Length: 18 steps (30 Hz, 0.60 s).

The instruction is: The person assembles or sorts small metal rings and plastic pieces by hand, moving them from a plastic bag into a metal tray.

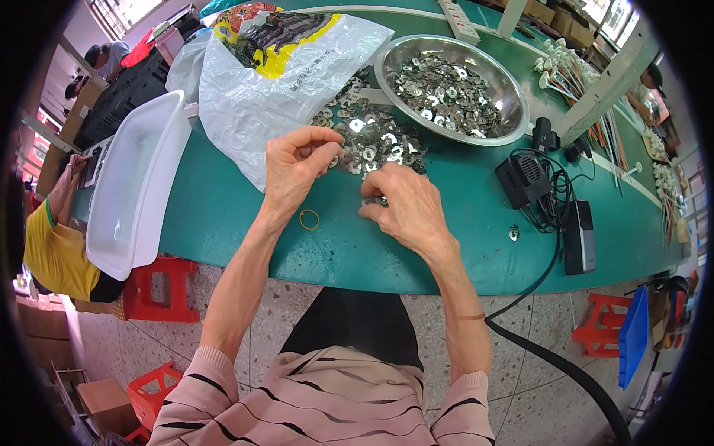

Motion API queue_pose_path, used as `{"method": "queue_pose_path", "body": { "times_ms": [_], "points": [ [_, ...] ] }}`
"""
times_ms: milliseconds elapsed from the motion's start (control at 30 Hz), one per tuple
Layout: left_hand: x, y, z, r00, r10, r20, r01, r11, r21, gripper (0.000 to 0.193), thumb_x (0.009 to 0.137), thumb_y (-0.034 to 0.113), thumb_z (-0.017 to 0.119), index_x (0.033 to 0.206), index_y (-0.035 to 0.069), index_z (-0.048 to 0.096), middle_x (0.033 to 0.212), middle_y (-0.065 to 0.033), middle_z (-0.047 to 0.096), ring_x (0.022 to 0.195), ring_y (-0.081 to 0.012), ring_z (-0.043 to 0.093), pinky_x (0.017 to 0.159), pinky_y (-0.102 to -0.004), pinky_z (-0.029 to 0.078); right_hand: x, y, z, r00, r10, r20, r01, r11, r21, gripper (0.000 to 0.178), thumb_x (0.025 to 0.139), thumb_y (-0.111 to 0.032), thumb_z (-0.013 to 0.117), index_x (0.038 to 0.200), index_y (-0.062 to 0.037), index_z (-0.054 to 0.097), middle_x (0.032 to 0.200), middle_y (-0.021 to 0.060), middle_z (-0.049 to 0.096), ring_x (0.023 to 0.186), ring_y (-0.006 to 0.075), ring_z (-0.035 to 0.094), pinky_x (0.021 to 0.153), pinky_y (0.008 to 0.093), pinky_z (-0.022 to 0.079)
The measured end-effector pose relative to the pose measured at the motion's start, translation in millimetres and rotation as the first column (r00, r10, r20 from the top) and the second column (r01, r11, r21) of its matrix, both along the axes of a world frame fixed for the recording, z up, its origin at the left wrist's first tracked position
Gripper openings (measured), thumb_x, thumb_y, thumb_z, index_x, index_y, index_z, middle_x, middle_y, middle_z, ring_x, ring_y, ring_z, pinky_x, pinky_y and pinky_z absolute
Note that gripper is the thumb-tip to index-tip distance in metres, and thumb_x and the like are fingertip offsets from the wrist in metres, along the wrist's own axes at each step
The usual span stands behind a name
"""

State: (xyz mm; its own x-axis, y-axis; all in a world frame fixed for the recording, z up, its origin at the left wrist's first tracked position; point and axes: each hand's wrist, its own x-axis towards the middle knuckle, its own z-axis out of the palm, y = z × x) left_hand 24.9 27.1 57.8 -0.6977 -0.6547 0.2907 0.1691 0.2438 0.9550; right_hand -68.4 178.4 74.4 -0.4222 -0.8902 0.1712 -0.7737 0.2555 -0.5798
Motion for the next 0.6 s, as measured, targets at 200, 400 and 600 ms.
{"method": "queue_pose_path", "body": {
  "times_ms": [200, 400, 600],
  "points": [
    [0.1, 2.2, 2.3, 1.000, -0.026, 0.010, 0.026, 1.000, -0.015, 0.011, 0.077, 0.003, 0.063, 0.087, 0.000, 0.066, 0.067, 0.0002, 0.062, 0.055, -0.0025, 0.050, 0.048, -0.0166, 0.040, 8.1, -4.4, -12.4, 0.999, -0.038, -0.009, 0.037, 0.994, -0.099, 0.009, 0.074, -0.010, 0.062, 0.077, -0.0018, 0.064, 0.077, 0.0104, 0.058, 0.076, 0.0272, 0.058, 0.066, 0.0362, 0.045],
    [2.8, 3.6, 7.1, 0.977, -0.199, 0.083, 0.197, 0.980, 0.026, 0.015, 0.077, 0.002, 0.062, 0.090, -0.002, 0.065, 0.077, -0.0029, 0.063, 0.071, -0.0061, 0.057, 0.059, -0.0192, 0.046, -1.7, -0.3, -9.7, 0.639, 0.059, 0.767, 0.212, 0.945, -0.249, 0.011, 0.083, -0.012, 0.060, 0.082, -0.0014, 0.063, 0.073, 0.0011, 0.060, 0.063, 0.0089, 0.054, 0.057, 0.0225, 0.043],
    [3.5, 12.2, 11.7, 0.903, -0.397, 0.164, 0.400, 0.916, 0.014, 0.019, 0.079, 0.000, 0.060, 0.097, -0.003, 0.063, 0.090, -0.0053, 0.063, 0.082, -0.0091, 0.059, 0.069, -0.0193, 0.048, -3.3, 2.0, -13.8, 0.571, 0.112, 0.813, 0.274, 0.908, -0.317, 0.015, 0.086, -0.015, 0.059, 0.085, -0.0008, 0.062, 0.072, 0.0000, 0.059, 0.063, 0.0053, 0.052, 0.056, 0.0190, 0.043]
  ]
}}
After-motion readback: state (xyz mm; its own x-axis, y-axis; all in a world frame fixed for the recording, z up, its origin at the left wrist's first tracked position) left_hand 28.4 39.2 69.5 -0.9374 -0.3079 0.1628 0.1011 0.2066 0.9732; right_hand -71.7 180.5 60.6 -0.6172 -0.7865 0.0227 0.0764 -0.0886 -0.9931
